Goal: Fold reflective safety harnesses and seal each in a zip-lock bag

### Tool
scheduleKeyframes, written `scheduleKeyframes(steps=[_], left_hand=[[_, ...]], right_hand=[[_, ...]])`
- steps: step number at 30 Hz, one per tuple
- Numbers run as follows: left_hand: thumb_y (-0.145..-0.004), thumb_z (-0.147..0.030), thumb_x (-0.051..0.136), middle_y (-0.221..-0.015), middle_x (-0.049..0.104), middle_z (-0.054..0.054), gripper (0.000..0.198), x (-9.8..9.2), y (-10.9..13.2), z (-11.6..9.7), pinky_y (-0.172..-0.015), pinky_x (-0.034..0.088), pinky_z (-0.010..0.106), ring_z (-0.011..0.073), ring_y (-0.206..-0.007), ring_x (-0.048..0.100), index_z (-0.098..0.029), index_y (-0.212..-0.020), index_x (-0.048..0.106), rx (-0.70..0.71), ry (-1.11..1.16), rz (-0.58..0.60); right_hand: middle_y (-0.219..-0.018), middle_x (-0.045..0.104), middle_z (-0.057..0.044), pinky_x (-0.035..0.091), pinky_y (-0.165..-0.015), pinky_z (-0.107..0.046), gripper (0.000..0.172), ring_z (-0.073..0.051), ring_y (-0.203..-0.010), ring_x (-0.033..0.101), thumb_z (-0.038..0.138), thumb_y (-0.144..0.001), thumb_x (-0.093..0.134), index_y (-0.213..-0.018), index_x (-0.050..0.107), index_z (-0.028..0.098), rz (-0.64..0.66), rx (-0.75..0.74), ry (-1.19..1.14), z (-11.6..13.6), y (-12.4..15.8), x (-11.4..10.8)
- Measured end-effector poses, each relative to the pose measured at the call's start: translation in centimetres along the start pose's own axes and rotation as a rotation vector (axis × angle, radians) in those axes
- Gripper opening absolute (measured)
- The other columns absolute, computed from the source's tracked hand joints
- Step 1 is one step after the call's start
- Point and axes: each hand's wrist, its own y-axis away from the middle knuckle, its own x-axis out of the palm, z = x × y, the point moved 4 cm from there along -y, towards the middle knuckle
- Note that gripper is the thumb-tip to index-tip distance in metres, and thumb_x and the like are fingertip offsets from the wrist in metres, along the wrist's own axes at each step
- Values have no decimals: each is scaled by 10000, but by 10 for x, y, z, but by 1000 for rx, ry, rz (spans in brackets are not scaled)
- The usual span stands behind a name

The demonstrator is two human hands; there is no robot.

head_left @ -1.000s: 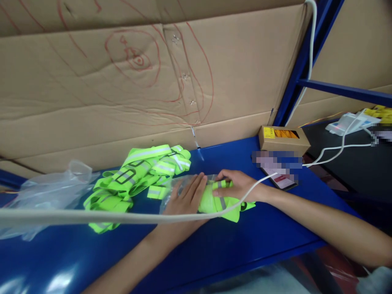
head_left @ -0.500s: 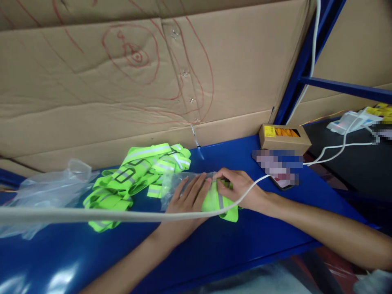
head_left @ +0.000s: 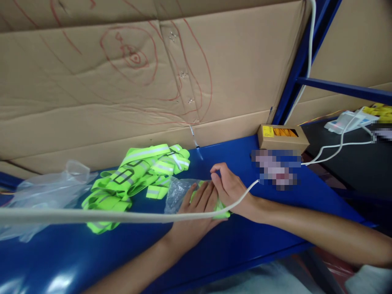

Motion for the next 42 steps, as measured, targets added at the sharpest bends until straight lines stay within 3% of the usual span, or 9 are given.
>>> scheduleKeyframes(steps=[7,15,22,26,30,35,37,40,42], left_hand=[[-946,-434,603,-1267,681,179,507,6,-4,14,-982,501,494,336,-1152,651,-93,-1317,549,-69,177,-1],[-906,-547,645,-1310,656,173,649,22,5,25,-994,497,497,333,-1172,640,-118,-1375,511,-231,267,23],[-919,-555,625,-1291,674,189,664,11,3,20,-949,514,502,340,-1136,662,-91,-1379,505,-178,214,-30],[-945,-473,619,-1316,669,170,588,6,-3,14,-980,497,507,338,-1146,662,-105,-1389,504,-119,181,61],[-955,-530,581,-1335,660,179,623,8,-3,19,-968,503,488,335,-1144,668,-112,-1408,493,-99,162,44],[-969,-527,558,-1370,642,154,598,19,5,33,-1011,489,499,325,-1189,646,-139,-1420,498,-132,200,59],[-972,-526,553,-1378,640,141,595,19,6,36,-1020,485,500,314,-1204,638,-155,-1433,488,-117,225,51],[-959,-536,575,-1375,644,136,594,16,6,39,-1026,486,480,299,-1204,637,-165,-1418,510,-90,260,21],[-952,-529,591,-1376,644,142,587,12,4,38,-1043,476,467,298,-1215,630,-151,-1398,538,-42,271,7]], right_hand=[[-1234,604,-125,458,-1028,-413,298,-239,-1183,590,434,-1039,429,-1199,516,198,221,32,-105,-6,-6,-15],[-1039,687,-71,503,-777,-316,224,-196,-894,656,366,-937,628,-1075,593,192,322,121,-85,-24,-7,-30],[-822,688,5,454,-678,-256,103,-144,-746,612,303,-920,655,-909,662,201,315,96,-217,-18,-2,-17],[-770,646,0,441,-667,-262,77,-144,-718,585,205,-884,664,-811,656,184,318,46,-135,-19,0,-6],[-946,657,-60,508,-804,-314,82,-185,-884,630,244,-885,686,-927,698,174,297,15,-183,-19,-3,-3],[-1280,647,-98,495,-1020,-363,434,-210,-1215,611,300,-913,683,-1326,600,195,677,-48,-475,-23,-5,-13],[-1276,658,-91,505,-1011,-370,448,-211,-1178,637,290,-888,722,-1311,603,204,628,-44,-447,-29,-6,-17],[-1141,669,-71,531,-928,-370,342,-210,-1031,659,288,-838,782,-1139,642,206,397,-75,-238,-35,-6,-16],[-1132,629,-80,531,-895,-378,445,-221,-996,636,324,-751,860,-1099,611,199,284,-59,-91,-38,-4,-13]])
